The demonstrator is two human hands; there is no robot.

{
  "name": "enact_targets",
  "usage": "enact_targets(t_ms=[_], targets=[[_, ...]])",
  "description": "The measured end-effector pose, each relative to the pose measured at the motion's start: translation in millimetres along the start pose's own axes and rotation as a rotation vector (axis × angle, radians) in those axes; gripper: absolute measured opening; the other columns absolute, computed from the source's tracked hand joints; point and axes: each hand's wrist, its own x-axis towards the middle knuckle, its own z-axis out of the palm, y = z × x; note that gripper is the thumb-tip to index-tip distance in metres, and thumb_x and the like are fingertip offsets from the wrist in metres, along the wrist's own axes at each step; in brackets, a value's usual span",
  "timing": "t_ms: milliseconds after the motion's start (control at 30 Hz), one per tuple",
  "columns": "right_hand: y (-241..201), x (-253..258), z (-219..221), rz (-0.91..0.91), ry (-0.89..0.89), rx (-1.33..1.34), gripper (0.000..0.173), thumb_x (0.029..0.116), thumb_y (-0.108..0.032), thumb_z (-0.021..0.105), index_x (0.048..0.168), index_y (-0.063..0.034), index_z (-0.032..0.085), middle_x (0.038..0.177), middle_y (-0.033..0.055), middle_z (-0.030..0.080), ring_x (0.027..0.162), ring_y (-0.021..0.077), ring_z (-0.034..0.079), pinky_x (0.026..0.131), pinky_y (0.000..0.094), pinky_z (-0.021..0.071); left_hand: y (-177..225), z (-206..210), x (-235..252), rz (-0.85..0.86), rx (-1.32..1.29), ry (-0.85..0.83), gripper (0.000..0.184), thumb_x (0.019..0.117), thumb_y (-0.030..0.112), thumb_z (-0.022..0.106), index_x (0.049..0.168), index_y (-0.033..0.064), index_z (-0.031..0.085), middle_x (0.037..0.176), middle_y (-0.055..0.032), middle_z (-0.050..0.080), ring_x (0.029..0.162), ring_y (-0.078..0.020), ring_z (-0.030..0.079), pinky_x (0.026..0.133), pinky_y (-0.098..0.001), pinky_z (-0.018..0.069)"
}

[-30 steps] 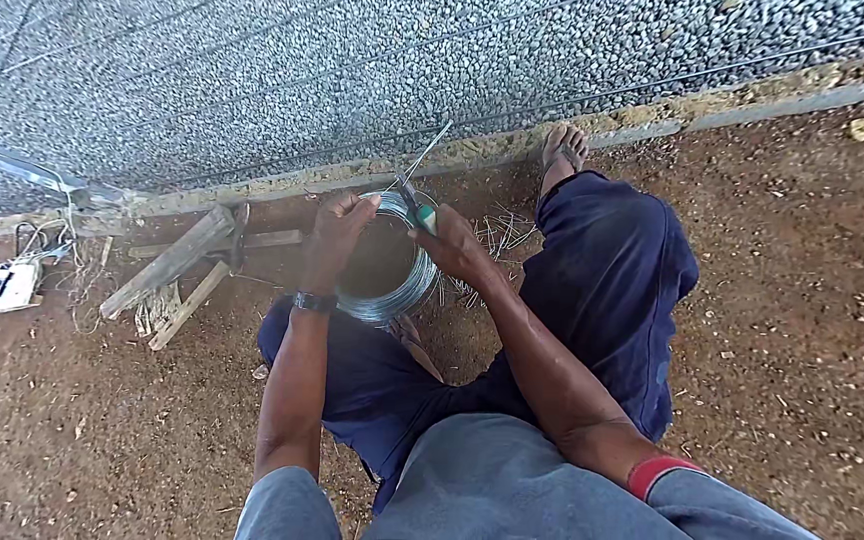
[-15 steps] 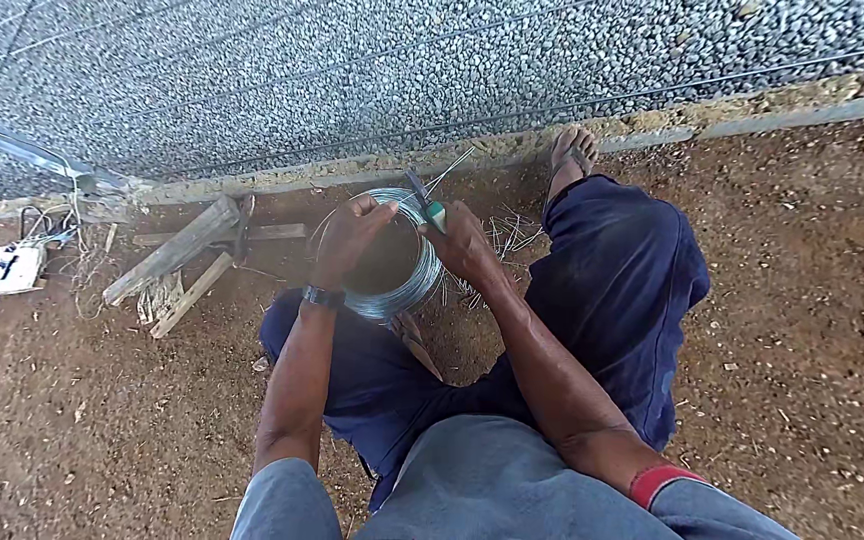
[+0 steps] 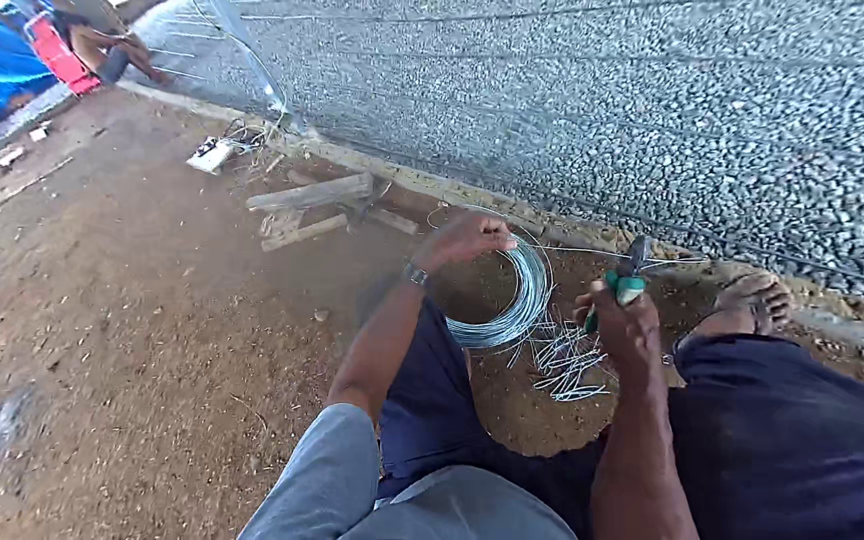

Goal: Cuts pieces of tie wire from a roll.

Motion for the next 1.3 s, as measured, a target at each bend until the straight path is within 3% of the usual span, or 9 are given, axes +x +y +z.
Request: enact_targets(t_ms=[200, 267, 367, 467, 600, 767, 933, 1100, 1300], targets=[[11.0, -0.7, 6.9, 0.055, 0.102, -0.046, 0.037, 0.1033, -0.038, 0.061, 0.109, -0.0016, 0.061, 0.064, 0.0011, 0.06, 0.048, 0.0148, 0.059, 0.049, 0.0363, 0.057, -1.7, 3.9, 1.8, 0.027, -0.049, -0.044, 0.021, 0.1007, 0.025, 0.066, 0.109, 0.0081, 0.074, 0.093, -0.0038, 0.072, 0.079, -0.0115, 0.066, 0.076, -0.0332, 0.0564], [8.4, -0.7, 8.8, 0.121, 0.085, -0.093, 0.043, 0.1045, -0.041, 0.057, 0.113, 0.001, 0.06, 0.067, 0.0039, 0.058, 0.05, 0.0173, 0.058, 0.051, 0.0407, 0.0572, 3.1, 8.2, 0.6, 0.026, -0.014, -0.069, 0.022, 0.1026, 0.025, 0.062, 0.113, 0.0091, 0.073, 0.096, -0.0038, 0.071, 0.081, -0.0114, 0.065, 0.076, -0.0326, 0.0553], [17.3, -2.0, 4.9, 0.188, 0.093, -0.078, 0.054, 0.1037, -0.051, 0.055, 0.123, -0.0001, 0.059, 0.075, 0.0094, 0.061, 0.057, 0.0213, 0.061, 0.058, 0.045, 0.0586, 8.9, 21.7, -0.2, 0.0, 0.06, -0.112, 0.024, 0.1038, 0.028, 0.06, 0.119, 0.0139, 0.073, 0.109, -0.0025, 0.073, 0.096, -0.0125, 0.068, 0.09, -0.0378, 0.057], [20.8, -10.9, -1.9, 0.193, 0.1, 0.116, 0.054, 0.1018, -0.06, 0.053, 0.118, -0.0088, 0.061, 0.07, 0.0067, 0.06, 0.051, 0.0194, 0.057, 0.05, 0.0413, 0.0547, 11.4, 39.6, 4.3, -0.024, 0.02, -0.218, 0.027, 0.1064, 0.028, 0.054, 0.125, 0.0158, 0.07, 0.119, -0.0011, 0.071, 0.097, -0.0132, 0.068, 0.085, -0.0369, 0.0581], [15.4, 2.6, -2.5, 0.14, 0.035, 0.545, 0.044, 0.107, -0.045, 0.049, 0.112, -0.0036, 0.062, 0.078, 0.008, 0.064, 0.058, 0.0205, 0.062, 0.055, 0.041, 0.0586, 27.4, 58.8, -17.3, -0.112, -0.008, -0.258, 0.026, 0.106, 0.028, 0.054, 0.126, 0.021, 0.069, 0.104, -0.005, 0.072, 0.075, -0.0186, 0.066, 0.066, -0.0382, 0.0556], [15.6, 6.9, -4.2, 0.162, 0.02, 0.801, 0.041, 0.1092, -0.041, 0.046, 0.127, -0.0059, 0.056, 0.101, 0.0124, 0.07, 0.062, 0.0201, 0.064, 0.055, 0.0368, 0.0584, 31.8, 77.8, -20.7, -0.149, -0.057, -0.399, 0.027, 0.1048, 0.028, 0.056, 0.128, 0.0202, 0.067, 0.098, -0.0071, 0.071, 0.068, -0.0189, 0.063, 0.059, -0.0361, 0.0541], [9.0, 9.1, -7.6, 0.141, 0.07, 0.862, 0.037, 0.1085, -0.037, 0.049, 0.118, -0.0032, 0.059, 0.089, 0.0125, 0.068, 0.058, 0.0201, 0.062, 0.053, 0.0371, 0.058, 25.4, 94.7, -2.1, -0.109, -0.132, -0.494, 0.022, 0.1038, 0.018, 0.053, 0.12, 0.0085, 0.064, 0.095, -0.0094, 0.069, 0.072, -0.0186, 0.063, 0.064, -0.0355, 0.0553], [10.6, 13.2, -10.4, 0.105, 0.062, 0.913, 0.035, 0.1088, -0.037, 0.048, 0.114, -0.0031, 0.058, 0.083, 0.0112, 0.065, 0.059, 0.0206, 0.063, 0.054, 0.0377, 0.0591, 32.0, 91.9, -8.9, -0.136, -0.25, -0.454, 0.026, 0.1049, 0.02, 0.052, 0.129, 0.0149, 0.062, 0.088, -0.0051, 0.066, 0.061, -0.0106, 0.054, 0.053, -0.0243, 0.0458], [8.8, 14.9, -12.6, 0.111, 0.063, 0.935, 0.036, 0.1092, -0.037, 0.048, 0.114, -0.0028, 0.057, 0.083, 0.0117, 0.065, 0.058, 0.0213, 0.063, 0.055, 0.0389, 0.0599, 33.5, 89.5, -20.3, -0.072, -0.324, -0.368, 0.028, 0.105, 0.018, 0.056, 0.131, 0.0179, 0.065, 0.074, -0.008, 0.06, 0.049, -0.0129, 0.044, 0.044, -0.0232, 0.039]])
